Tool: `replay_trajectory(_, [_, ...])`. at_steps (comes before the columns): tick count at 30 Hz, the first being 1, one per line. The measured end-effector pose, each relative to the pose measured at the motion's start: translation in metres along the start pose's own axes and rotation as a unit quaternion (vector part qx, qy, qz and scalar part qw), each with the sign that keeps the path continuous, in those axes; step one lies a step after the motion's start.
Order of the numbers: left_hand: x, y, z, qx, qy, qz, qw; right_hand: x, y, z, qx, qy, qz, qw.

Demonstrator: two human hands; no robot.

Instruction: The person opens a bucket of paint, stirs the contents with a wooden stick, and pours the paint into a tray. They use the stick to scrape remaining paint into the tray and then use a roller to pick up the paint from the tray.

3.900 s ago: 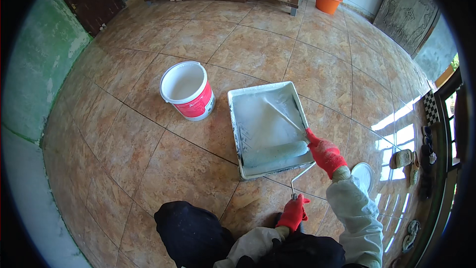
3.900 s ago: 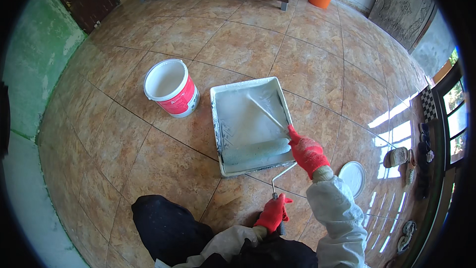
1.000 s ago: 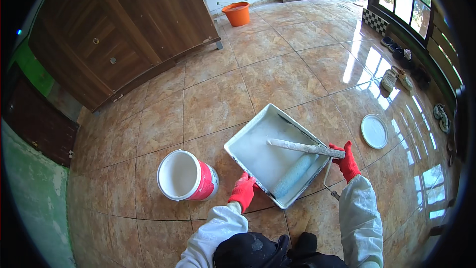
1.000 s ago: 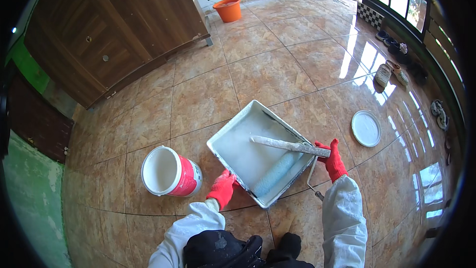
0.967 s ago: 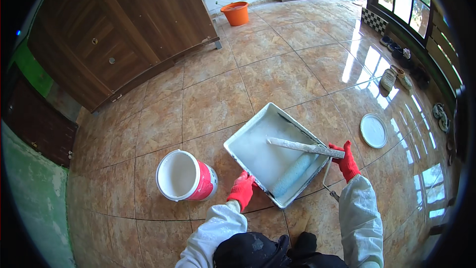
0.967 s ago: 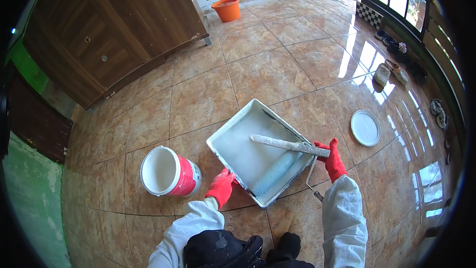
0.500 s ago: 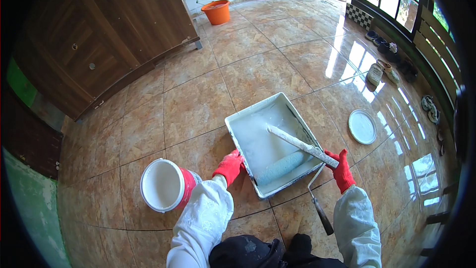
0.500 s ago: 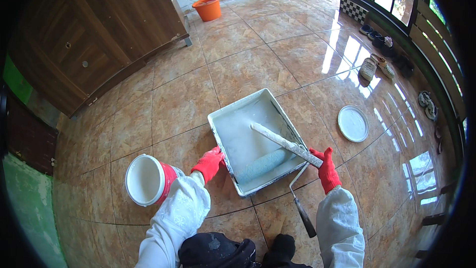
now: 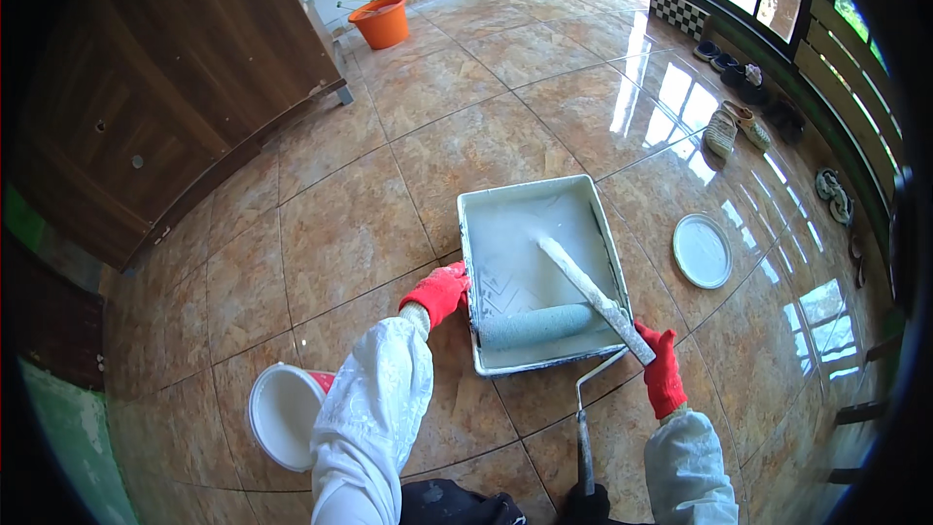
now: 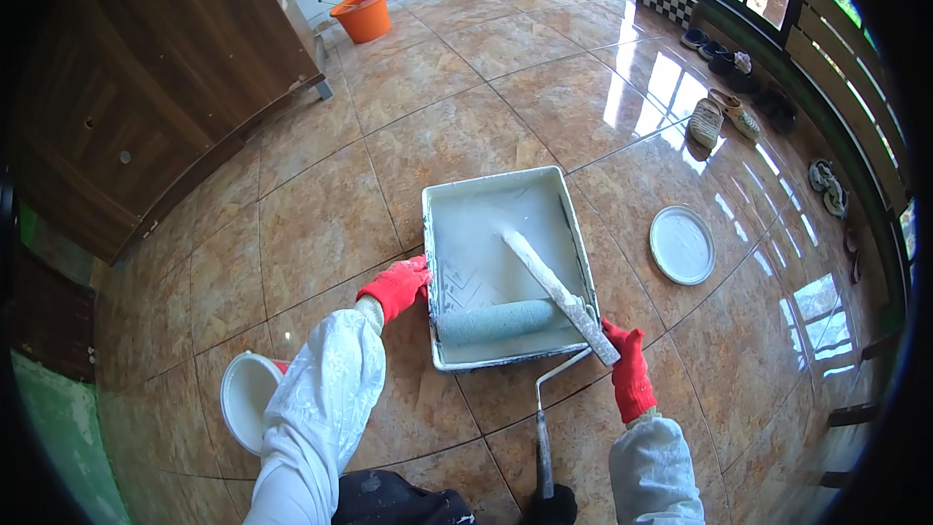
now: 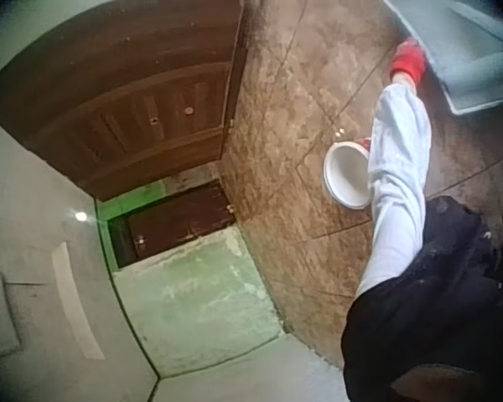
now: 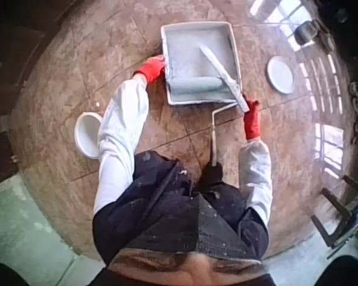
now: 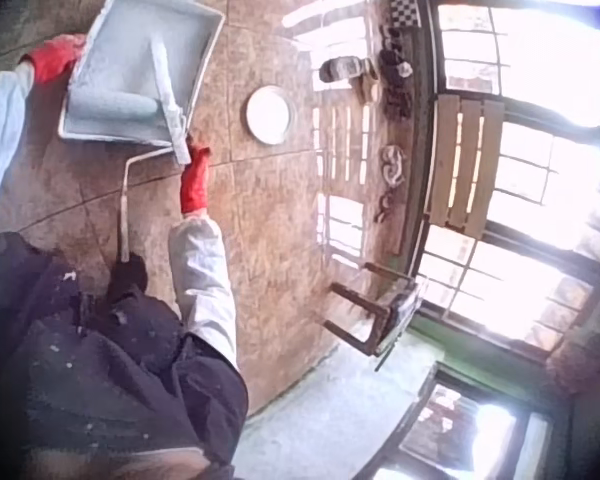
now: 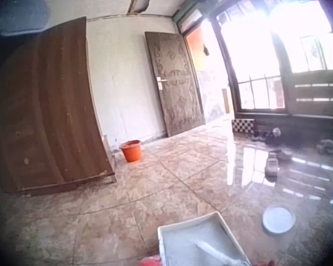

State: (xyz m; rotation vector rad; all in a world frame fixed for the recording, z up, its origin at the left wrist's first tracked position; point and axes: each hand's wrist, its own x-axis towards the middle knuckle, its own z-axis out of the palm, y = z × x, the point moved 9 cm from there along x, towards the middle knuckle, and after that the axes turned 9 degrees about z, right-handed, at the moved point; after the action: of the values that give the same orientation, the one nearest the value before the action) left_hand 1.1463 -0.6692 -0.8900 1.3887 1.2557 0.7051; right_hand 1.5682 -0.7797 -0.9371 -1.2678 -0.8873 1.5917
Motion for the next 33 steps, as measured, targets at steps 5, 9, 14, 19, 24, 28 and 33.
replay_trajectory(5, [0.039, 0.008, -0.004, 0.002, -0.025, 0.006, 1.000, -0.018, -0.007, 0.020, 0.004, 0.045, 0.011, 0.999])
replay_trajectory(9, [0.067, 0.019, -0.001, 0.062, -0.060, 0.011, 0.996, -0.022, 0.002, 0.015, 0.038, 0.063, -0.011, 0.997])
replay_trajectory(14, [0.049, 0.041, -0.017, 0.231, -0.085, -0.031, 0.969, -0.019, 0.004, 0.028, 0.062, 0.046, -0.010, 0.997])
replay_trajectory(19, [-0.070, 0.138, -0.080, 0.408, 0.027, -0.057, 0.911, -0.052, 0.015, 0.020, 0.071, 0.137, 0.040, 0.987])
replay_trajectory(24, [-0.326, 0.164, -0.165, 0.424, 0.303, -0.340, 0.783, -0.099, 0.091, 0.005, 0.255, 0.086, 0.094, 0.958])
replay_trajectory(28, [-0.462, 0.050, -0.070, -0.150, 0.353, -0.379, 0.842, -0.109, 0.074, -0.038, 0.183, 0.250, 0.080, 0.947])
replay_trajectory(33, [-0.453, -0.037, -0.043, -0.448, 0.470, -0.027, 0.760, -0.010, 0.003, -0.108, 0.077, 0.339, 0.092, 0.933])
